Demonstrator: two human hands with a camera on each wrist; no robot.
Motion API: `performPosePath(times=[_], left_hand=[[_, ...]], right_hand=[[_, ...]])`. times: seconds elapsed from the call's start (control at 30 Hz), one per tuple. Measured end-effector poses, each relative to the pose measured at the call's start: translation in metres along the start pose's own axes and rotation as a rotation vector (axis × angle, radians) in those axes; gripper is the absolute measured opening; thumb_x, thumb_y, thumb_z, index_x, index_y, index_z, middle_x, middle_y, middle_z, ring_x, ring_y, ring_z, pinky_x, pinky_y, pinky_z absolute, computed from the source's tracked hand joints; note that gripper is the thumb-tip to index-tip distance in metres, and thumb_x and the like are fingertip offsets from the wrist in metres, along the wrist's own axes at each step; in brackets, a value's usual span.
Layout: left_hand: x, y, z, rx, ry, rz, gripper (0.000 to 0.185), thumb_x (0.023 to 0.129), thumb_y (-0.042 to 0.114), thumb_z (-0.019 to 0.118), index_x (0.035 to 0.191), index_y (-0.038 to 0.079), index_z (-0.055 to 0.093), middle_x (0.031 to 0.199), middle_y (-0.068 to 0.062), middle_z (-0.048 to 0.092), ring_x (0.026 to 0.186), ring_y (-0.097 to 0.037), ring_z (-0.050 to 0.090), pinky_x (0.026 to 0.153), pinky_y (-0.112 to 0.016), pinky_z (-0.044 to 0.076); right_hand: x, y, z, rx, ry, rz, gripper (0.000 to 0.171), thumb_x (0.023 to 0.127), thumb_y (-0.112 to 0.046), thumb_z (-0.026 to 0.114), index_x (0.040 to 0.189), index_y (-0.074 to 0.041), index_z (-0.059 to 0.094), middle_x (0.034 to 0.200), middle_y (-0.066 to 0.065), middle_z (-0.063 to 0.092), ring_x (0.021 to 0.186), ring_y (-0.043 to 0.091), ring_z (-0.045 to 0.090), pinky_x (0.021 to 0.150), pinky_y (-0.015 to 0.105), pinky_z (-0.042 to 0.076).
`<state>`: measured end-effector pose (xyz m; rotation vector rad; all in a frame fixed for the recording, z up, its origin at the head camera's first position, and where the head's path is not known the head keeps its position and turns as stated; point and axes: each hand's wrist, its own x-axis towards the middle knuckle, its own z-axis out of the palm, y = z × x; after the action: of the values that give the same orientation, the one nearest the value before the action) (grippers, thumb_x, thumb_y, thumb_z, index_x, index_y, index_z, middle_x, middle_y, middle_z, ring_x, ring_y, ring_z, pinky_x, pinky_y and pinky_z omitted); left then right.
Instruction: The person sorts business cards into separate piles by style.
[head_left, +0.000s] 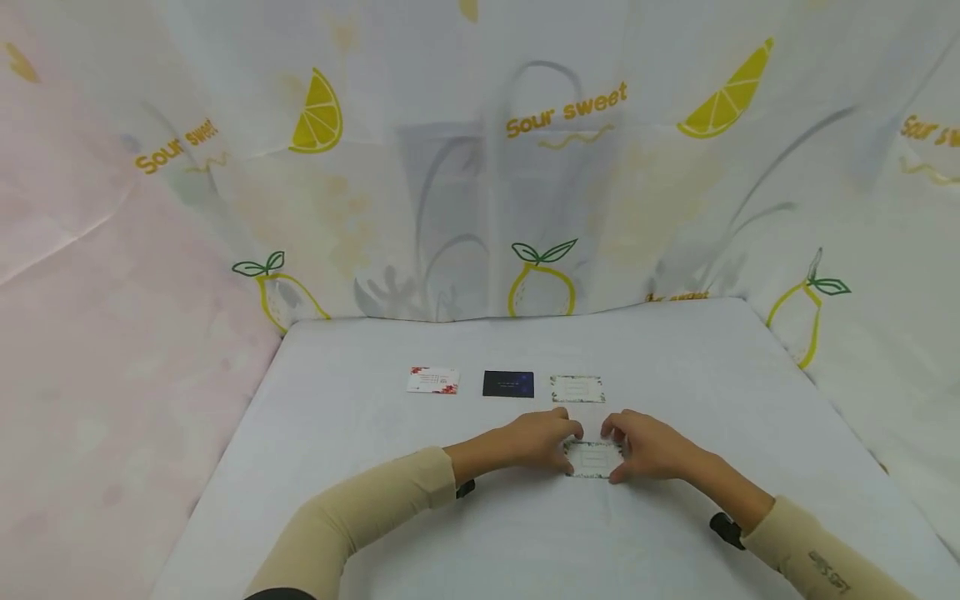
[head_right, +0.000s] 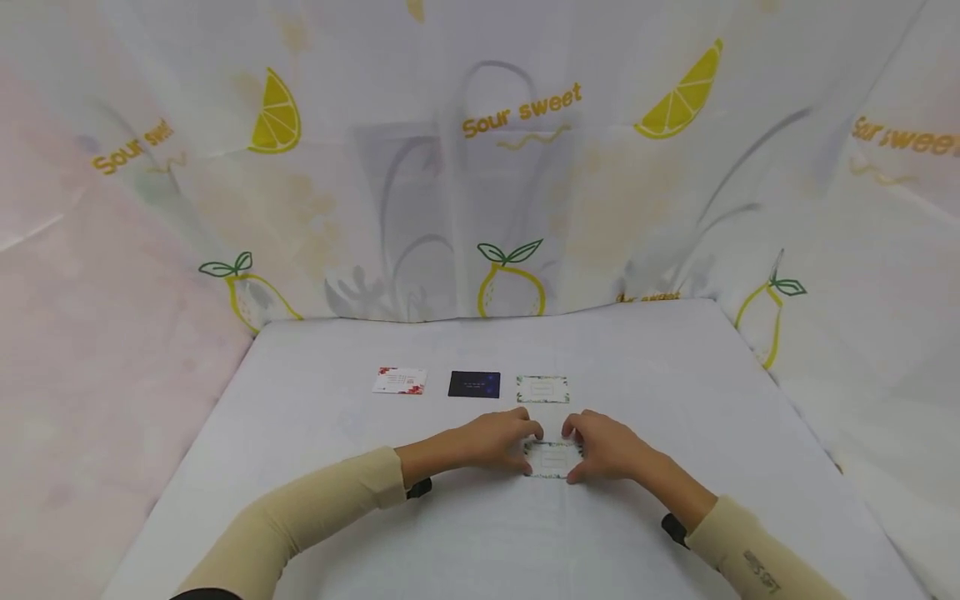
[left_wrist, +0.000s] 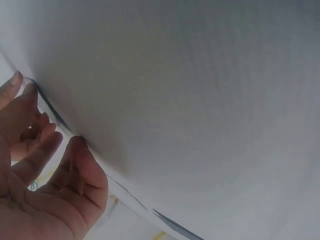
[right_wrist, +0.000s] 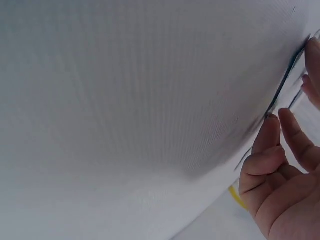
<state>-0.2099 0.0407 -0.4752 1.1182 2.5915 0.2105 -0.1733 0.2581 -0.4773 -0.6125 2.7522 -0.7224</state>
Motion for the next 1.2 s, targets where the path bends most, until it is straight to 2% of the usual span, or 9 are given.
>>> performPosePath(times=[0.2, 0.3, 0.47, 0.57, 0.77, 0.9, 1.0, 1.1, 1.2], left_hand=[[-0.004, 0.003, 0.003, -0.001, 0.019, 0.011, 0.056, 0.078, 0.034, 0.084, 0.128, 0.02, 0.063, 0.105, 0.005, 0.058, 0.074, -0.003, 0.049, 0.062, -0.016, 0.04], [-0.006, 0.001, 0.003, 0.014, 0.034, 0.009, 0.055, 0.077, 0.035, 0.084, 0.127, 0.02, 0.064, 0.102, 0.005, 0.057, 0.074, -0.003, 0.049, 0.061, -0.016, 0.039], [-0.009, -0.004, 0.001, 0.023, 0.063, 0.021, 0.051, 0.079, 0.037, 0.083, 0.125, 0.021, 0.065, 0.101, 0.006, 0.057, 0.075, -0.003, 0.049, 0.062, -0.017, 0.04], [-0.01, -0.006, -0.001, 0.019, 0.083, 0.014, 0.055, 0.078, 0.039, 0.083, 0.126, 0.021, 0.064, 0.103, 0.006, 0.059, 0.077, -0.003, 0.049, 0.064, -0.018, 0.041], [-0.012, -0.007, -0.002, 0.046, 0.16, 0.061, 0.068, 0.076, 0.046, 0.083, 0.133, 0.018, 0.059, 0.107, 0.005, 0.057, 0.076, -0.003, 0.047, 0.06, -0.015, 0.038], [-0.011, -0.009, -0.002, 0.092, 0.223, 0.087, 0.066, 0.078, 0.046, 0.081, 0.132, 0.016, 0.059, 0.108, 0.003, 0.057, 0.075, -0.003, 0.046, 0.058, -0.014, 0.036], [-0.009, -0.012, -0.005, 0.111, 0.238, 0.061, 0.062, 0.08, 0.045, 0.08, 0.131, 0.016, 0.06, 0.108, 0.003, 0.058, 0.076, -0.003, 0.046, 0.059, -0.015, 0.037], [-0.004, -0.016, -0.009, 0.097, 0.213, 0.024, 0.062, 0.08, 0.045, 0.079, 0.132, 0.016, 0.062, 0.108, 0.003, 0.06, 0.078, -0.004, 0.048, 0.06, -0.016, 0.039], [0.003, -0.02, -0.015, 0.069, 0.181, -0.027, 0.063, 0.081, 0.045, 0.079, 0.134, 0.017, 0.062, 0.113, 0.002, 0.062, 0.08, -0.005, 0.051, 0.062, -0.02, 0.042]], right_hand=[[0.004, -0.006, 0.003, -0.058, -0.005, 0.045, 0.051, 0.06, -0.024, 0.094, 0.099, -0.011, 0.064, 0.086, -0.004, 0.052, 0.078, 0.011, 0.046, 0.07, 0.026, 0.042], [0.005, -0.007, 0.003, -0.047, -0.008, 0.031, 0.045, 0.064, -0.026, 0.092, 0.094, -0.011, 0.063, 0.086, -0.003, 0.05, 0.076, 0.011, 0.044, 0.067, 0.024, 0.039], [0.007, -0.004, 0.001, 0.117, -0.071, -0.003, 0.021, 0.087, -0.018, 0.075, 0.094, -0.008, 0.058, 0.078, -0.004, 0.057, 0.063, 0.008, 0.05, 0.057, 0.022, 0.041], [0.01, -0.002, -0.003, 0.235, -0.109, -0.022, 0.01, 0.096, -0.011, 0.062, 0.099, -0.006, 0.055, 0.072, -0.002, 0.06, 0.053, 0.01, 0.055, 0.051, 0.024, 0.042], [0.009, 0.005, -0.011, 0.387, -0.116, 0.001, 0.01, 0.101, -0.011, 0.053, 0.107, -0.003, 0.054, 0.064, -0.001, 0.058, 0.051, 0.012, 0.054, 0.045, 0.025, 0.041], [0.011, 0.009, -0.012, 0.436, -0.107, 0.013, 0.014, 0.101, -0.012, 0.052, 0.11, -0.001, 0.053, 0.064, 0.0, 0.058, 0.052, 0.012, 0.054, 0.046, 0.025, 0.042], [0.016, 0.009, -0.011, 0.384, -0.053, -0.005, 0.017, 0.101, -0.015, 0.055, 0.11, -0.001, 0.055, 0.067, 0.001, 0.06, 0.054, 0.011, 0.054, 0.047, 0.025, 0.043], [0.021, 0.006, -0.009, 0.241, 0.054, -0.043, 0.025, 0.096, -0.023, 0.065, 0.11, -0.003, 0.06, 0.081, 0.001, 0.064, 0.065, 0.008, 0.053, 0.055, 0.024, 0.045], [0.026, 0.002, -0.008, 0.051, 0.173, -0.092, 0.042, 0.083, -0.03, 0.079, 0.113, -0.004, 0.065, 0.099, 0.001, 0.064, 0.078, 0.008, 0.052, 0.067, 0.025, 0.046]])
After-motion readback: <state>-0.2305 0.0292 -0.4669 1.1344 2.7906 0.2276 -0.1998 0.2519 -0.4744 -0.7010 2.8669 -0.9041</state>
